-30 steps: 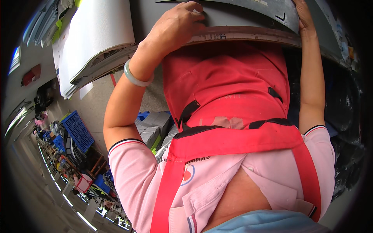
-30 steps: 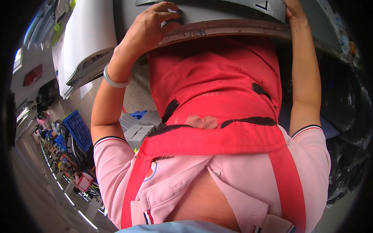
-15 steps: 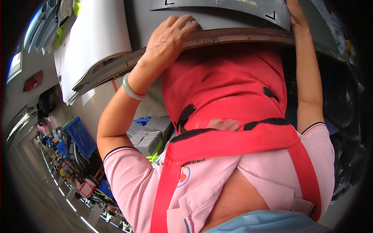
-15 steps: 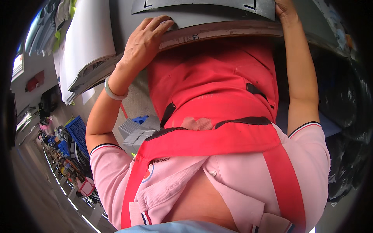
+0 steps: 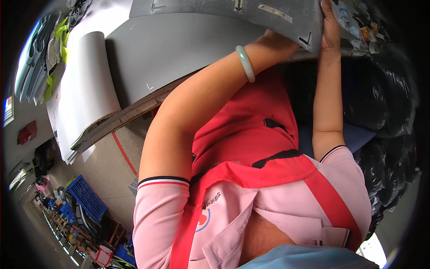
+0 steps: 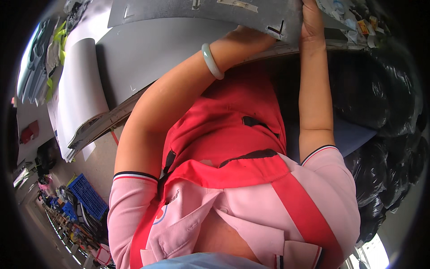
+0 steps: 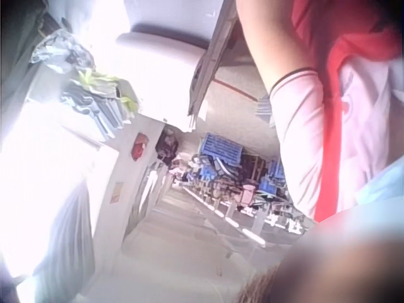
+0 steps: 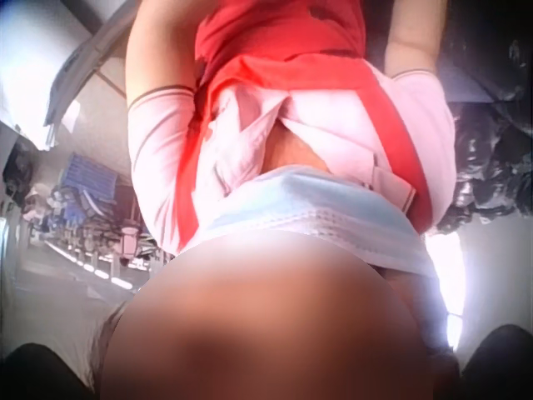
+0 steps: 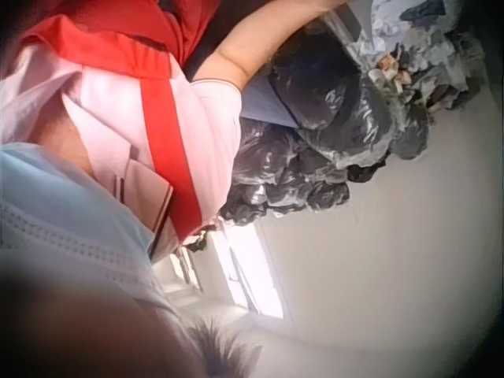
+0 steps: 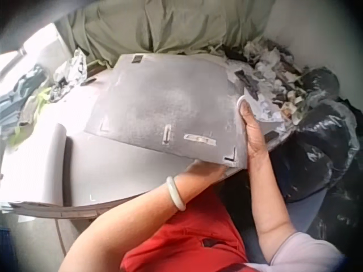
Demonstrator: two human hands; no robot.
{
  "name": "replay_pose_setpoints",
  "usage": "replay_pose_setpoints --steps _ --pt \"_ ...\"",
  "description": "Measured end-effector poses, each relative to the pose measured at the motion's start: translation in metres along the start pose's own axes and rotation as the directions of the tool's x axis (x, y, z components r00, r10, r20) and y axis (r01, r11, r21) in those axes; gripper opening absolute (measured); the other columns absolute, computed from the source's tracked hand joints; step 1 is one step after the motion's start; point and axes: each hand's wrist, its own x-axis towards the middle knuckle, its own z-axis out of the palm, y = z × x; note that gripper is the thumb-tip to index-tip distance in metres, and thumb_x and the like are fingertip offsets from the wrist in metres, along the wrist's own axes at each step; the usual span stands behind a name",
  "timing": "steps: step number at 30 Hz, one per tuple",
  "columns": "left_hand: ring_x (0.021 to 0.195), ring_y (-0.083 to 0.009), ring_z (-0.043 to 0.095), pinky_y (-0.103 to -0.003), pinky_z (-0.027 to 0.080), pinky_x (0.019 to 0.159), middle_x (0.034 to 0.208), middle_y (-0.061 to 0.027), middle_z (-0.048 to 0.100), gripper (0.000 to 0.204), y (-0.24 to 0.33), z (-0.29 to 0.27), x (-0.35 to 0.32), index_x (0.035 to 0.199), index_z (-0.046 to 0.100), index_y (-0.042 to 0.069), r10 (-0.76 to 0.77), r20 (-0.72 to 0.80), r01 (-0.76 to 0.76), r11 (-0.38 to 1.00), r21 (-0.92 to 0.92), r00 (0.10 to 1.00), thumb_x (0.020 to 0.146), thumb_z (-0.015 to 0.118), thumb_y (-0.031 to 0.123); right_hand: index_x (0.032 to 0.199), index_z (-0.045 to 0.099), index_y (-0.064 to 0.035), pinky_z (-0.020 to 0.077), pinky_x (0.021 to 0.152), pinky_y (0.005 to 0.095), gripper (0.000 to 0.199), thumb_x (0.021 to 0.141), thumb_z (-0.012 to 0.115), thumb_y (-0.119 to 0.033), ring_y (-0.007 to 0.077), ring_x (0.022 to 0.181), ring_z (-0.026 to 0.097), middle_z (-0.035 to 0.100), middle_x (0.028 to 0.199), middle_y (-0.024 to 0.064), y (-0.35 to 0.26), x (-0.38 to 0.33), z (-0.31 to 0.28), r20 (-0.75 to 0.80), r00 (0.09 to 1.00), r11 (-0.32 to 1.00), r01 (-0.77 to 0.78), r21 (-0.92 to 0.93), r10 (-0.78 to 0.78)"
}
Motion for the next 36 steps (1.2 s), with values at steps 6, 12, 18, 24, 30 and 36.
replay_pose_setpoints --steps 6,12,18,24,30,36 --pt "0.090 -0.0293 0.069 -0.042 0.057 0.078 0.098 -0.0151 0.070 0.019 -0.007 -0.077 0.003 0.109 0.067 0.001 -0.184 -0.117 0.180 0.983 -0.048 0.976 0.094 0.065 0.013 0.132 0.063 -0.0055 0.0568 0.095 0.0350 0.044 0.097 0.074 -0.028 0.0207 0.115 0.066 0.069 0.126 0.0093 0.006 0.034 -0.120 0.120 0.992 0.998 -0.049 0.033 0.045" --pt "0.072 -0.0304 0.068 -0.041 0.055 0.068 0.079 -0.0160 0.069 0.018 -0.121 -0.207 0.017 0.098 0.070 0.000 -0.402 -0.396 0.493 0.855 0.162 0.826 0.092 0.068 0.017 0.147 0.048 -0.0009 0.0404 0.116 0.0445 0.060 0.104 0.060 -0.041 0.0304 0.137 0.050 0.052 0.151 0.0153 -0.044 0.052 -0.142 0.065 0.993 0.994 -0.097 -0.048 0.100" --pt "0.051 -0.0114 0.054 -0.030 0.044 0.046 0.069 -0.0037 0.063 0.016 -0.084 -0.433 -0.097 0.106 0.068 0.001 -0.541 -0.688 0.767 0.640 0.037 0.484 0.097 0.066 0.013 0.149 0.046 0.0004 0.0404 0.115 0.0434 0.062 0.107 0.054 -0.044 0.0292 0.135 0.051 0.050 0.151 0.0159 -0.029 0.060 -0.170 -0.042 0.997 0.949 0.054 -0.312 -0.071" --pt "0.081 -0.0202 0.070 -0.036 0.060 0.062 0.099 -0.0086 0.069 0.016 0.005 -0.644 -0.291 0.110 0.063 -0.001 -0.268 -0.961 0.803 0.587 -0.101 0.075 0.094 0.067 -0.002 0.147 0.048 0.0014 0.0432 0.112 0.0419 0.061 0.107 0.054 -0.045 0.0281 0.131 0.055 0.054 0.147 0.0164 -0.026 0.049 -0.118 -0.091 0.985 0.777 0.059 -0.627 -0.148" --pt "0.073 -0.0266 0.070 -0.040 0.058 0.063 0.099 -0.0202 0.071 0.050 -0.022 -0.591 -0.448 0.119 0.063 -0.004 -0.484 -0.856 0.964 -0.259 -0.056 -0.179 0.087 0.082 0.030 0.141 0.056 0.0004 0.0513 0.106 0.0356 0.054 0.102 0.065 -0.037 0.0243 0.122 0.063 0.062 0.138 0.0145 -0.026 0.049 -0.058 -0.032 0.968 0.879 -0.241 -0.410 0.250" --pt "0.126 -0.0423 0.051 -0.049 0.041 0.111 0.138 -0.0301 0.052 0.079 0.041 -0.626 -0.480 0.141 0.051 -0.007 -0.082 -0.972 0.927 -0.291 0.236 0.222 0.082 0.082 0.034 0.114 0.073 -0.0092 0.0496 0.079 0.0218 0.030 0.098 0.073 -0.035 0.0061 0.093 0.062 0.069 0.096 -0.0034 0.044 0.117 -0.073 0.154 0.892 0.381 -0.022 -0.924 0.425"
